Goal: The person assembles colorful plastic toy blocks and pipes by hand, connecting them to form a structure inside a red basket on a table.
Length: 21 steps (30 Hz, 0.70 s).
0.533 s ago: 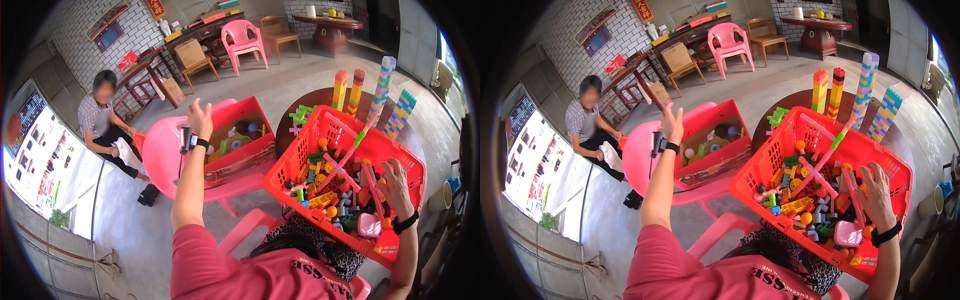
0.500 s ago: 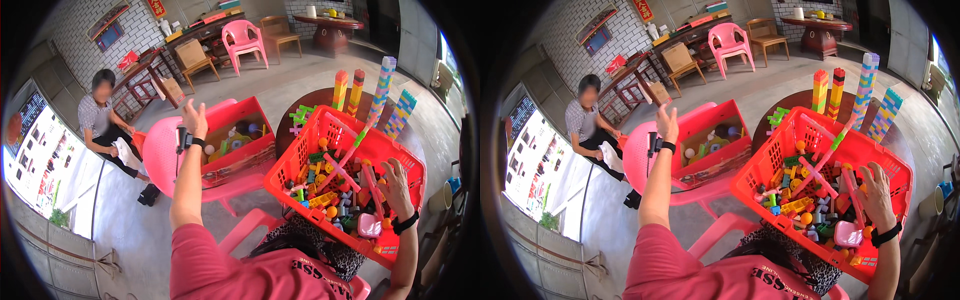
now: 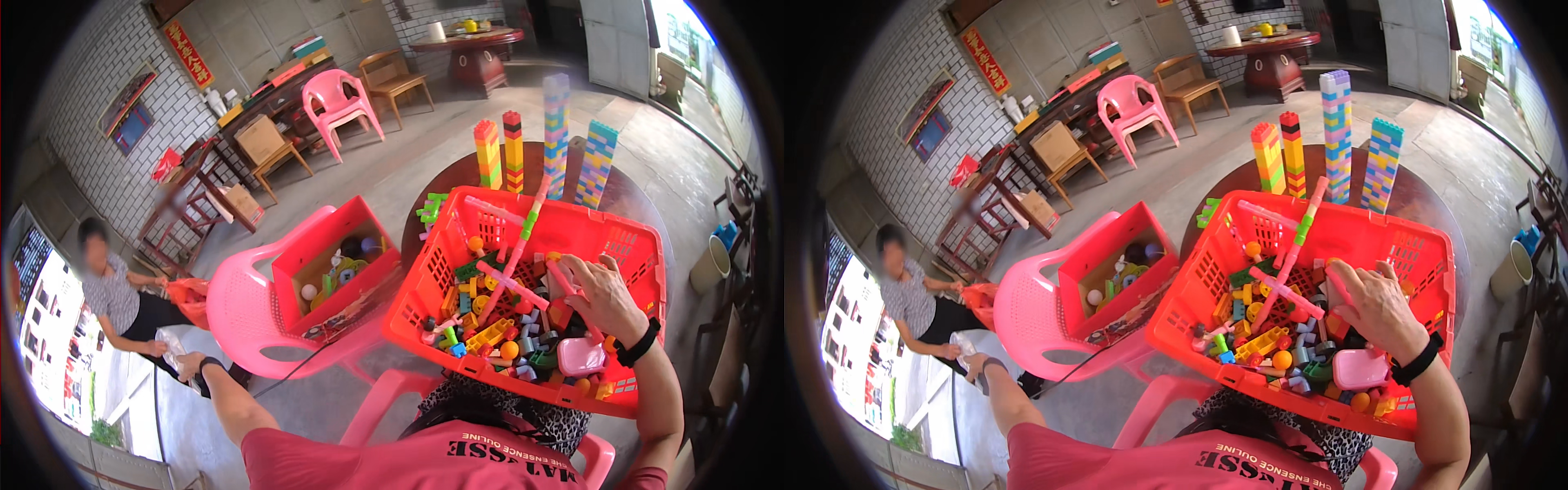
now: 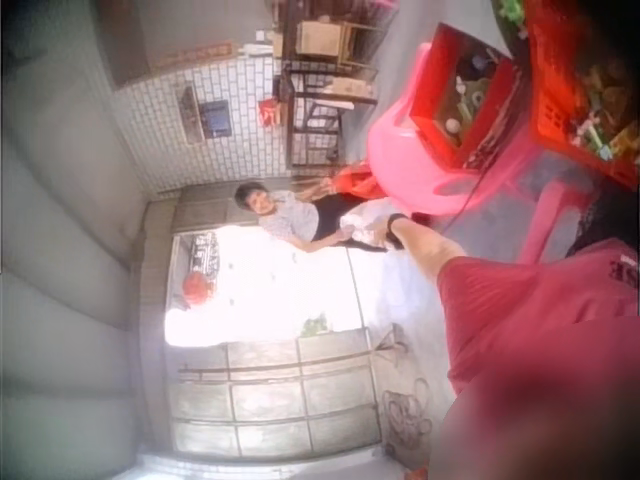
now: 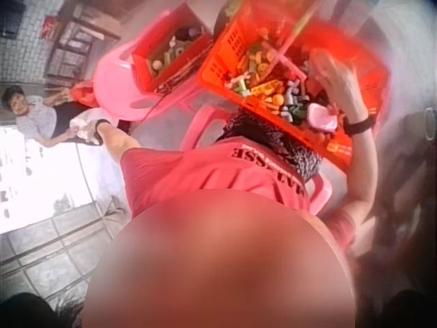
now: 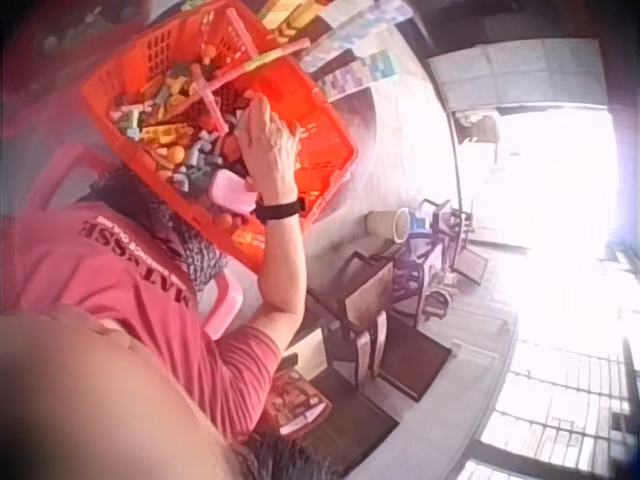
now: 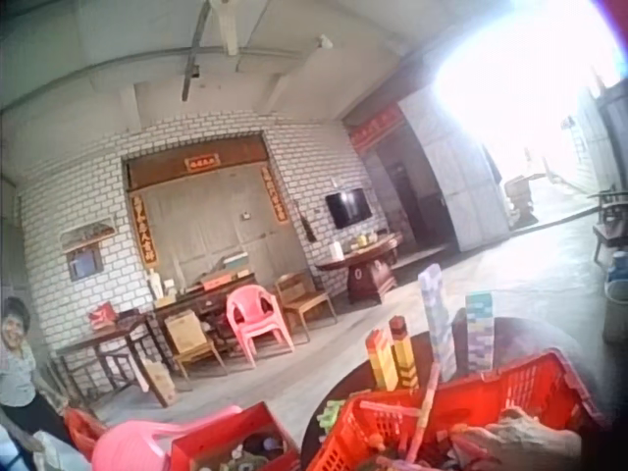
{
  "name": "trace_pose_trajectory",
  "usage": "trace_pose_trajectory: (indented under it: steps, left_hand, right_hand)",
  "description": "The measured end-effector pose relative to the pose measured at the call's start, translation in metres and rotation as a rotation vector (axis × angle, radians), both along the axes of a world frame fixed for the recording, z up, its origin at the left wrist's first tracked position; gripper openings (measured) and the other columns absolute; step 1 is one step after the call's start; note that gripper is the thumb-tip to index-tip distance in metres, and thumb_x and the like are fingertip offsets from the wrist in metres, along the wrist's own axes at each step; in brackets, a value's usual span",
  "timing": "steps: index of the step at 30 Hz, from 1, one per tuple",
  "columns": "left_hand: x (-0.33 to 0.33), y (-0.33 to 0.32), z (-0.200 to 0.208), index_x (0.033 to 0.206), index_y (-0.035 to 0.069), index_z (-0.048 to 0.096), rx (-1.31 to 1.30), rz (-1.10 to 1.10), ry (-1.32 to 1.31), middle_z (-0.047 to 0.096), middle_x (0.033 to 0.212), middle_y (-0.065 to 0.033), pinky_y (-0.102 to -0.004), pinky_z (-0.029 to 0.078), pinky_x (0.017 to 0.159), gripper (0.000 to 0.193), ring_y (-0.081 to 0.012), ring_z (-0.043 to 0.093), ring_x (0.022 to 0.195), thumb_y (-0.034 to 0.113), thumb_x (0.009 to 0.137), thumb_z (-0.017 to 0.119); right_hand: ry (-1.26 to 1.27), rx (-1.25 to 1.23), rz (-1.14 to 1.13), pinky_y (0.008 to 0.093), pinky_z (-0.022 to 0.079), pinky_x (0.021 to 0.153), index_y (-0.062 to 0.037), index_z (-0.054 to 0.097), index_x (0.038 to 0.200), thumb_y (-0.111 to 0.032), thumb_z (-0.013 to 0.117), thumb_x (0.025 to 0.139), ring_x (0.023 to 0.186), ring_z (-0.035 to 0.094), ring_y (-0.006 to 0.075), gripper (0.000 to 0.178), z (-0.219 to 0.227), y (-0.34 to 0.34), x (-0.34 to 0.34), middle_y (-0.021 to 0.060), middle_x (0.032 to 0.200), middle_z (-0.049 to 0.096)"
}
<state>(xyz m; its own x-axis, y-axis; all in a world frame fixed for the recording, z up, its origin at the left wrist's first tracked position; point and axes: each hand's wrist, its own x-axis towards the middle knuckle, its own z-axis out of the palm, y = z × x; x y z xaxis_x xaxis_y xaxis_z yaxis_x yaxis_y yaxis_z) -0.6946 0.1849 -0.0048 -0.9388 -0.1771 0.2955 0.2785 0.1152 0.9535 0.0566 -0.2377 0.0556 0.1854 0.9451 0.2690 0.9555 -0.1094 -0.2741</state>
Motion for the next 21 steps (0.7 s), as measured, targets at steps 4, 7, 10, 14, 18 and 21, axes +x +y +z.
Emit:
trace_pose_trajectory:
  steps: [4, 7, 10, 14, 18, 21]
  left_hand:
    - [0.023, -0.004, 0.002, 0.138, -0.002, 0.02, -0.069, -0.25, -0.099, 0.032, 0.132, -0.041, -0.0602, 0.04, 0.096, 0.073, -0.0529, 0.042, 0.122, 0.031, 0.086, 0.06]
    - [0.027, 0.001, 0.002, 0.14, -0.002, 0.017, -0.224, -0.201, 0.027, 0.027, 0.133, -0.0435, -0.0602, 0.037, 0.102, 0.082, -0.0561, 0.041, 0.122, 0.03, 0.081, 0.064]
    - [0.02, -0.01, -0.006, 0.136, -0.007, 0.017, -0.042, -0.242, -0.03, 0.023, 0.129, -0.0452, -0.0595, 0.04, 0.1, 0.081, -0.0568, 0.042, 0.119, 0.021, 0.08, 0.068]
    - [0.017, -0.029, -0.012, 0.127, -0.004, 0.022, 0.163, -0.178, -0.144, 0.048, 0.108, -0.0355, -0.0599, 0.049, 0.079, 0.067, -0.0464, 0.059, 0.095, 0.02, 0.081, 0.065]
    - [0.015, -0.036, -0.012, 0.133, -0.005, 0.019, 0.147, -0.275, -0.149, 0.027, 0.125, -0.0445, -0.0641, 0.036, 0.096, 0.074, -0.0576, 0.042, 0.116, 0.029, 0.085, 0.064]
    - [0.011, -0.033, -0.014, 0.137, -0.007, 0.018, 0.086, -0.277, -0.148, 0.021, 0.131, -0.0465, -0.064, 0.033, 0.101, 0.078, -0.0602, 0.037, 0.121, 0.032, 0.087, 0.064]
  right_hand:
    - [0.022, -0.021, 0.019, 0.0502, 0.034, 0.103, -0.0064, 0.046, 0.125, -0.016, 0.069, 0.078, 0.098, 0.062, 0.0303, 0.053, 0.006, 0.0, -0.006, 0.0135, 0.101, 0.063]
    - [-0.052, 0.039, 0.117, 0.0505, 0.035, 0.102, -0.0063, 0.049, 0.121, -0.015, 0.069, 0.078, 0.097, 0.062, 0.0299, 0.048, 0.01, 0.001, -0.017, 0.0134, 0.101, 0.063]
    - [-0.062, 0.051, 0.146, 0.0508, 0.035, 0.102, -0.0066, 0.051, 0.117, -0.015, 0.069, 0.077, 0.098, 0.061, 0.0306, 0.044, 0.013, -0.001, -0.023, 0.0131, 0.105, 0.062]
    - [-0.024, 0.061, 0.143, 0.0503, 0.034, 0.101, -0.0062, 0.051, 0.117, -0.016, 0.071, 0.077, 0.097, 0.061, 0.0319, 0.046, 0.014, -0.004, -0.024, 0.0141, 0.105, 0.062]
    - [0.018, 0.017, 0.132, 0.0496, 0.034, 0.101, -0.0057, 0.052, 0.118, -0.014, 0.071, 0.075, 0.098, 0.061, 0.0318, 0.048, 0.011, -0.002, -0.022, 0.015, 0.105, 0.063]
    - [-0.012, 0.01, 0.132, 0.0491, 0.034, 0.101, -0.0054, 0.052, 0.119, -0.013, 0.072, 0.074, 0.099, 0.061, 0.0315, 0.049, 0.009, 0.0, -0.023, 0.0151, 0.106, 0.064]
